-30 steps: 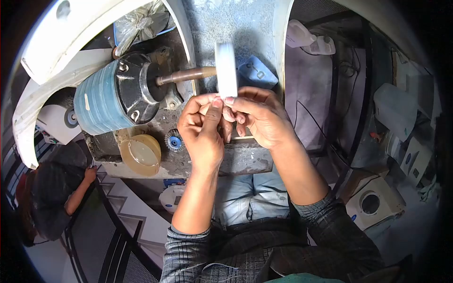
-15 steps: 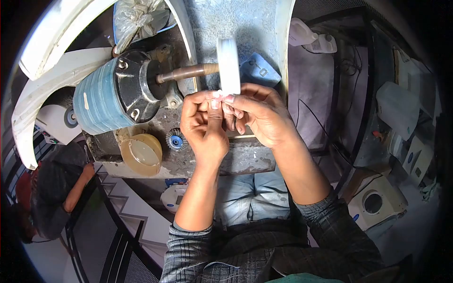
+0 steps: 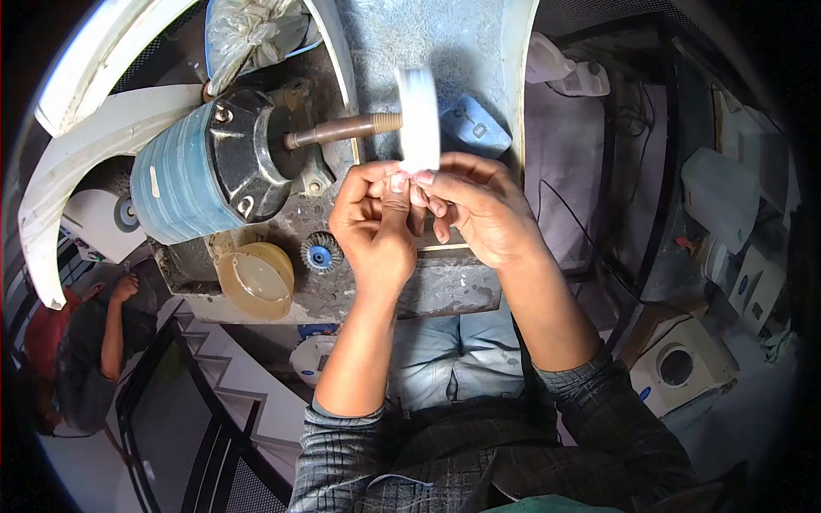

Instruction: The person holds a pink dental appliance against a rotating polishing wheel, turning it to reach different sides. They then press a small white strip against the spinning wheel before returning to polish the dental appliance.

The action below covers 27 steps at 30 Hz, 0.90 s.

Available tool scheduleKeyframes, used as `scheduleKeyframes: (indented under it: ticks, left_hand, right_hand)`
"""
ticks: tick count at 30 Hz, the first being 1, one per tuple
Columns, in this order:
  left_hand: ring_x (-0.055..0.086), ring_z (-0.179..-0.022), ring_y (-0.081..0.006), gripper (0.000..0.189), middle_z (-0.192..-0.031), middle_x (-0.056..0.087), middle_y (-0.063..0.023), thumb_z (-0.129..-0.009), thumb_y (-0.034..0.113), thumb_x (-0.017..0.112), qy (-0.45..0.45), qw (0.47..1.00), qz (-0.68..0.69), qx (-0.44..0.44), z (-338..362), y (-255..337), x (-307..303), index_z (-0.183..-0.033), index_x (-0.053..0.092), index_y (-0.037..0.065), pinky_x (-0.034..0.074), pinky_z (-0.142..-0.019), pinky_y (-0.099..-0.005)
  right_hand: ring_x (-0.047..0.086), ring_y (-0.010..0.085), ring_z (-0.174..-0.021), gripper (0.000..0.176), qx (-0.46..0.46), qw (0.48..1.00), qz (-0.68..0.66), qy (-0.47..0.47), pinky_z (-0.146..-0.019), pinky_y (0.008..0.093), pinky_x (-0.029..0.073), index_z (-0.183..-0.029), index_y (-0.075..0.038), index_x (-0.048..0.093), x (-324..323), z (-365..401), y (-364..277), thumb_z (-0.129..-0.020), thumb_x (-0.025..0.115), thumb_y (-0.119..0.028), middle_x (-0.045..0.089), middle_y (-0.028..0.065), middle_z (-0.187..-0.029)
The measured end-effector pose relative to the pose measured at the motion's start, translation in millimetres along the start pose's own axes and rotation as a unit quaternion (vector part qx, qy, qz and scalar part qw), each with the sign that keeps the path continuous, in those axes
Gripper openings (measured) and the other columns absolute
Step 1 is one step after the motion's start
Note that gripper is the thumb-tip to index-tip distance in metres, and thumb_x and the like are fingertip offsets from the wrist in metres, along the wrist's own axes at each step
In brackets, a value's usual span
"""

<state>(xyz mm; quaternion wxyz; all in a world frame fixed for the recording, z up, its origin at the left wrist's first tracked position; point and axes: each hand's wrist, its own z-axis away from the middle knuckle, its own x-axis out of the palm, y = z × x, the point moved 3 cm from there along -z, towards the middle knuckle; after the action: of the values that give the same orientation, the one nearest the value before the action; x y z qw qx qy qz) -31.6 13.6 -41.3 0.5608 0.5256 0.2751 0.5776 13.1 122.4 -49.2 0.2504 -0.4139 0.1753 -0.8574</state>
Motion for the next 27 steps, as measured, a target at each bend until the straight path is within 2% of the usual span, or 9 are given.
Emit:
scheduleKeyframes:
  ticks: [7,9,14,16,19,22,27]
  left_hand:
    - [0.048,-0.051,-0.0022,0.006,-0.066,0.059,-0.0024,-0.089,0.001,0.053,-0.012,0.998,-0.049,-0.041,-1.9,6.2,5.5,-0.087,0.058,-0.001,0.034,-0.042,-0.0152]
    - [0.044,-0.045,-0.0034,0.005,-0.063,0.056,-0.0016,-0.087,0.003,0.056,0.002,0.998,-0.056,-0.033,0.2,7.4,6.6,-0.086,0.057,-0.002,0.030,-0.038,-0.0165]
    - [0.046,-0.046,-0.0024,0.006,-0.064,0.059,-0.0022,-0.087,0.001,0.054,-0.008,0.996,-0.044,-0.078,-7.7,4.8,3.5,-0.085,0.059,-0.002,0.033,-0.039,-0.0161]
    - [0.044,-0.043,-0.0028,0.006,-0.063,0.059,-0.0027,-0.087,0.001,0.054,-0.011,0.992,-0.038,-0.119,-9.9,6.7,2.2,-0.085,0.059,-0.002,0.030,-0.037,-0.0169]
    - [0.044,-0.042,-0.0034,0.006,-0.062,0.058,-0.0029,-0.087,0.001,0.055,-0.014,0.991,0.002,-0.131,-15.2,3.8,0.7,-0.085,0.059,-0.002,0.029,-0.037,-0.0171]
    - [0.039,-0.039,-0.0036,0.006,-0.062,0.057,-0.0024,-0.086,0.002,0.054,-0.011,0.992,-0.018,-0.126,-14.9,3.2,2.7,-0.086,0.059,-0.003,0.025,-0.035,-0.0173]
    - [0.042,-0.041,-0.0042,0.006,-0.063,0.058,-0.0037,-0.087,0.001,0.053,-0.020,0.996,-0.050,-0.076,-4.3,-1.6,3.2,-0.086,0.058,-0.003,0.029,-0.036,-0.0176]
  right_hand:
    - [0.057,0.0095,-0.060,0.012,-0.013,1.000,0.014,-0.004,-0.045,0.0232,0.050,-0.092,0.001,0.062,-5.5,9.9,-1.3,-0.083,0.062,-0.006,0.062,0.0067,-0.076]
    - [0.058,0.0097,-0.061,0.011,-0.037,0.999,0.002,-0.005,-0.046,0.0232,0.050,-0.093,0.001,0.062,-4.3,14.2,-2.4,-0.084,0.060,-0.006,0.062,0.0071,-0.078]
    - [0.057,0.0094,-0.060,0.011,-0.029,0.999,0.023,-0.001,-0.046,0.0231,0.050,-0.092,0.002,0.061,-4.5,7.3,-4.2,-0.084,0.061,-0.007,0.062,0.0072,-0.078]
    - [0.057,0.0091,-0.059,0.012,-0.032,0.999,0.029,0.002,-0.046,0.0235,0.049,-0.091,0.002,0.060,-4.8,4.4,-1.4,-0.084,0.062,-0.007,0.062,0.0067,-0.077]
    - [0.056,0.0092,-0.059,0.012,-0.029,0.999,0.023,0.014,-0.046,0.0238,0.049,-0.091,0.002,0.060,-6.9,-0.1,2.9,-0.083,0.063,-0.008,0.062,0.0064,-0.077]
    - [0.057,0.0095,-0.060,0.012,-0.029,0.999,0.011,0.012,-0.046,0.0243,0.049,-0.091,0.001,0.060,-8.0,0.5,3.4,-0.083,0.062,-0.008,0.062,0.0069,-0.078]
    - [0.059,0.0110,-0.065,0.012,-0.062,0.998,0.021,-0.004,-0.046,0.0239,0.049,-0.093,0.001,0.059,-9.4,9.1,0.1,-0.083,0.062,-0.005,0.063,0.0080,-0.081]
